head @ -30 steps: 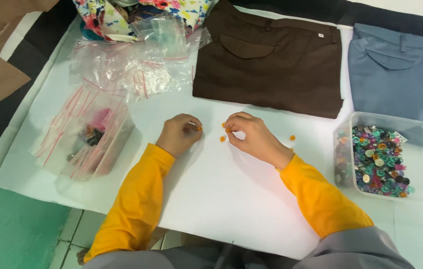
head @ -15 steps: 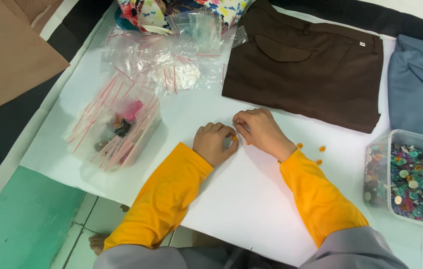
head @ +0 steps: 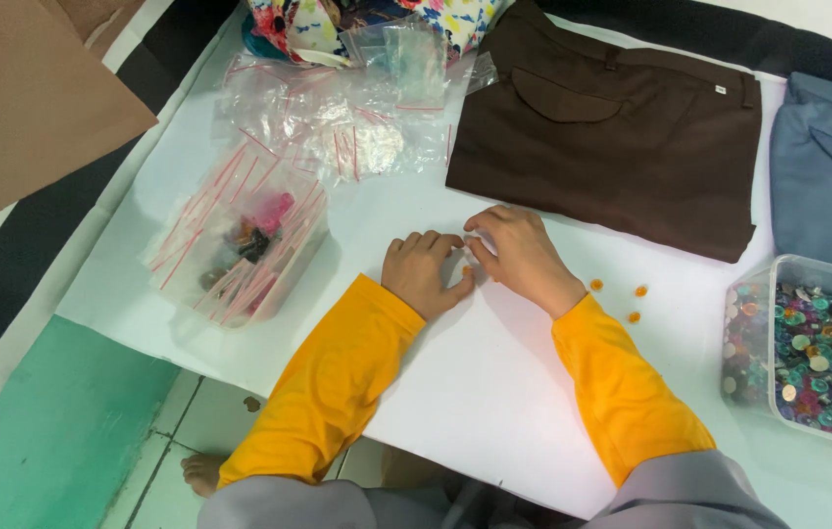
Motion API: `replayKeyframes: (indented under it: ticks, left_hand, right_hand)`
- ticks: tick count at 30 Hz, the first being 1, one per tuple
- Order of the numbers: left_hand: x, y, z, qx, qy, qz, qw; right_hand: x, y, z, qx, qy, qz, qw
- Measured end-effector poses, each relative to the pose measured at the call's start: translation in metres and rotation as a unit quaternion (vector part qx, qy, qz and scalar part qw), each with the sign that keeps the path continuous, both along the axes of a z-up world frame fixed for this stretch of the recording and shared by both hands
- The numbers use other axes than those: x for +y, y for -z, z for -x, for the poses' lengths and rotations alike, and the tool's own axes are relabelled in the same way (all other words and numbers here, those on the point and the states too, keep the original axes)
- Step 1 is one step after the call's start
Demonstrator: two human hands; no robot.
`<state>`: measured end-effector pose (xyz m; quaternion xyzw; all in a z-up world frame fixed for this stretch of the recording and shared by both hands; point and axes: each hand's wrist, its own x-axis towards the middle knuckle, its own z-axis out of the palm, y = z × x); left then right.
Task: Sorting small colorful buttons from a large container into individual small plastic bags
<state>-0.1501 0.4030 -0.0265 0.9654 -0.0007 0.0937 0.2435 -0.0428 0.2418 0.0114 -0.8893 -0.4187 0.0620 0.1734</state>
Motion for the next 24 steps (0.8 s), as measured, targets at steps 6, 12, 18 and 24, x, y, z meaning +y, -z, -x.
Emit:
replayKeyframes:
  ticks: [6,12,18,24]
  left_hand:
    - [0.042,0.028,-0.016,-0.181,-0.098,0.044,0.978]
    - [0.087,0.061,-0.056,-0.244,-0.099,-0.020,0.964]
    - [0.108,0.105,-0.089,-0.134,-0.106,-0.076,0.982]
    - [0.103,0.122,-0.094,-0.154,-0.148,-0.171,0.962]
  right_hand:
    - [0.046,-0.017,0.017,0.029,0.001,-0.033,0.999]
    - [0.106,-0.007,0.013,0.017,-0.008,-0.011,1.000]
    - [0.142,0.022,-0.001,-0.036,0.013,0.099,0.994]
    - [0.148,0.099,-0.037,-0.125,0.011,0.068,0.990]
